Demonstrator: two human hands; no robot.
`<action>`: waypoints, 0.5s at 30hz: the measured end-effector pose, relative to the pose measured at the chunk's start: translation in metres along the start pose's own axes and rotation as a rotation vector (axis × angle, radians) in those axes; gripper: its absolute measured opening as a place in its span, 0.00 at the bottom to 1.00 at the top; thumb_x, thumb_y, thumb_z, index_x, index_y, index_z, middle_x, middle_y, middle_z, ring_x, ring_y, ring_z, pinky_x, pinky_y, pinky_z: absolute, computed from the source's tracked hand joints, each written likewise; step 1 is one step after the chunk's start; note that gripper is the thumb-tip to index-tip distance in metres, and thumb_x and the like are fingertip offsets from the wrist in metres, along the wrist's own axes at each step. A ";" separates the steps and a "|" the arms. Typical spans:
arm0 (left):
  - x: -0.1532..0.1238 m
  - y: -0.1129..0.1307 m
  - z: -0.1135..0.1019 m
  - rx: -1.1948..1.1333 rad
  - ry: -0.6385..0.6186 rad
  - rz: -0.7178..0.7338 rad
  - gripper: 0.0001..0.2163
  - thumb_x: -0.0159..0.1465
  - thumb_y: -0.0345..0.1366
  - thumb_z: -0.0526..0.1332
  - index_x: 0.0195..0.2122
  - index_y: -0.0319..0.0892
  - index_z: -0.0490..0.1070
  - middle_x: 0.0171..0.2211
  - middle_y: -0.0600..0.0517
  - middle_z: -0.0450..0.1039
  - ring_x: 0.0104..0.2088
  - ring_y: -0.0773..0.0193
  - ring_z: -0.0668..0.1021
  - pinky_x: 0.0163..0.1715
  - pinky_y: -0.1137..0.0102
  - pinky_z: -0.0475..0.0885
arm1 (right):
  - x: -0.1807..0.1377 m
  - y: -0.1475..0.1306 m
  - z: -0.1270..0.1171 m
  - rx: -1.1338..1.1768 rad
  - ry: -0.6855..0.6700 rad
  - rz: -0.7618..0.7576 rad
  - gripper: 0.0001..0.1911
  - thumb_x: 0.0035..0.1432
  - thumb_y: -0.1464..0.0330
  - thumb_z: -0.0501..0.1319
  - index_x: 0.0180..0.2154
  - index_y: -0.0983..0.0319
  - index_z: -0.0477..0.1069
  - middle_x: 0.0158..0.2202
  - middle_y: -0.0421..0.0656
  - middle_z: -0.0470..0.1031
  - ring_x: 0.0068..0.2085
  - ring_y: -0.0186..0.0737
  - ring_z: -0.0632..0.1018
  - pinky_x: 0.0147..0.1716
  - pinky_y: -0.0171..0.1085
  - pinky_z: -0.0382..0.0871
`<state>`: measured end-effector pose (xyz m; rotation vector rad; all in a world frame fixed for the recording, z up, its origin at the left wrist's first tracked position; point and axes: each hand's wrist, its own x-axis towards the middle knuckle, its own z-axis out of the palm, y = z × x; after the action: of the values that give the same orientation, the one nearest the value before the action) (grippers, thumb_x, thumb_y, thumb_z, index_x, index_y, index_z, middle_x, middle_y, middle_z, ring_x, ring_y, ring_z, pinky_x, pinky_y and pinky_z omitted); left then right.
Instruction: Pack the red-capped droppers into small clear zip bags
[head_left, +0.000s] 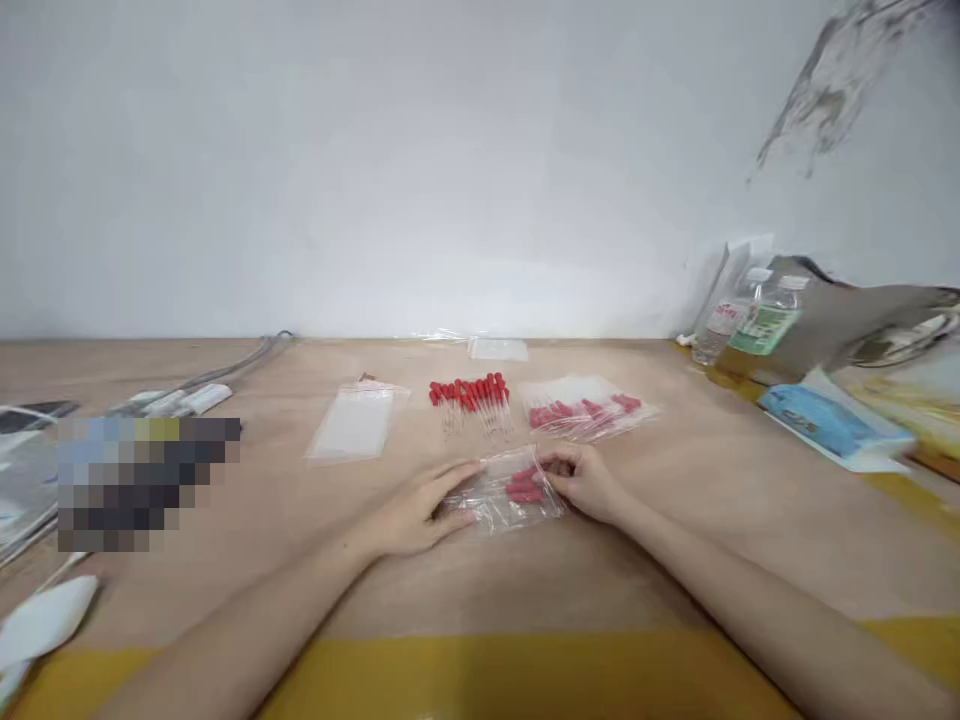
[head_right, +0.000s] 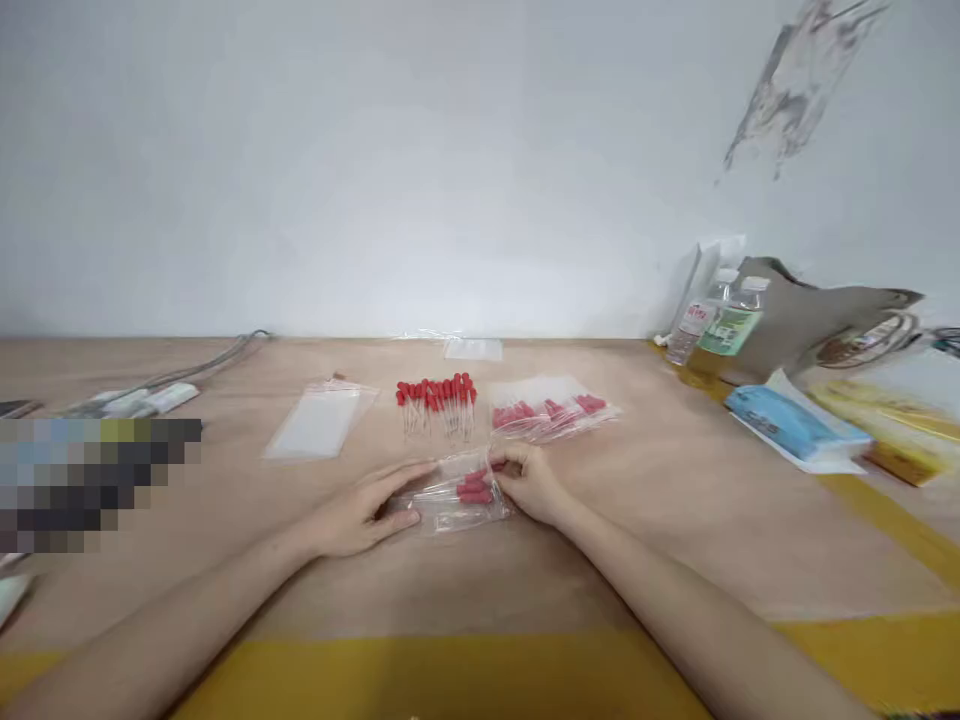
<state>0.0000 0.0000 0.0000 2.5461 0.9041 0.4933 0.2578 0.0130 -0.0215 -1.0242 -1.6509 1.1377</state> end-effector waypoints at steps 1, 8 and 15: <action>0.000 0.000 0.000 -0.001 -0.002 0.006 0.24 0.63 0.42 0.53 0.59 0.47 0.51 0.58 0.49 0.56 0.56 0.58 0.62 0.54 0.61 0.59 | -0.001 -0.001 0.001 -0.012 -0.032 -0.012 0.11 0.46 0.64 0.60 0.30 0.64 0.74 0.29 0.43 0.77 0.32 0.40 0.77 0.35 0.39 0.70; 0.002 -0.001 0.000 -0.001 0.010 -0.012 0.25 0.63 0.42 0.54 0.60 0.45 0.50 0.58 0.47 0.56 0.56 0.57 0.61 0.55 0.60 0.58 | 0.012 -0.006 -0.015 -0.320 0.177 -0.022 0.10 0.48 0.64 0.58 0.30 0.64 0.72 0.30 0.45 0.77 0.31 0.39 0.76 0.31 0.36 0.69; 0.002 -0.003 0.002 0.011 0.014 -0.010 0.26 0.63 0.43 0.54 0.60 0.44 0.49 0.58 0.46 0.55 0.56 0.57 0.62 0.54 0.60 0.59 | 0.090 -0.022 -0.011 -0.759 0.298 0.100 0.13 0.47 0.67 0.60 0.37 0.66 0.70 0.31 0.45 0.75 0.34 0.37 0.74 0.35 0.33 0.65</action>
<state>0.0004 0.0027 -0.0025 2.5500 0.9272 0.5048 0.2383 0.0950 0.0192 -1.6678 -1.8232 0.3558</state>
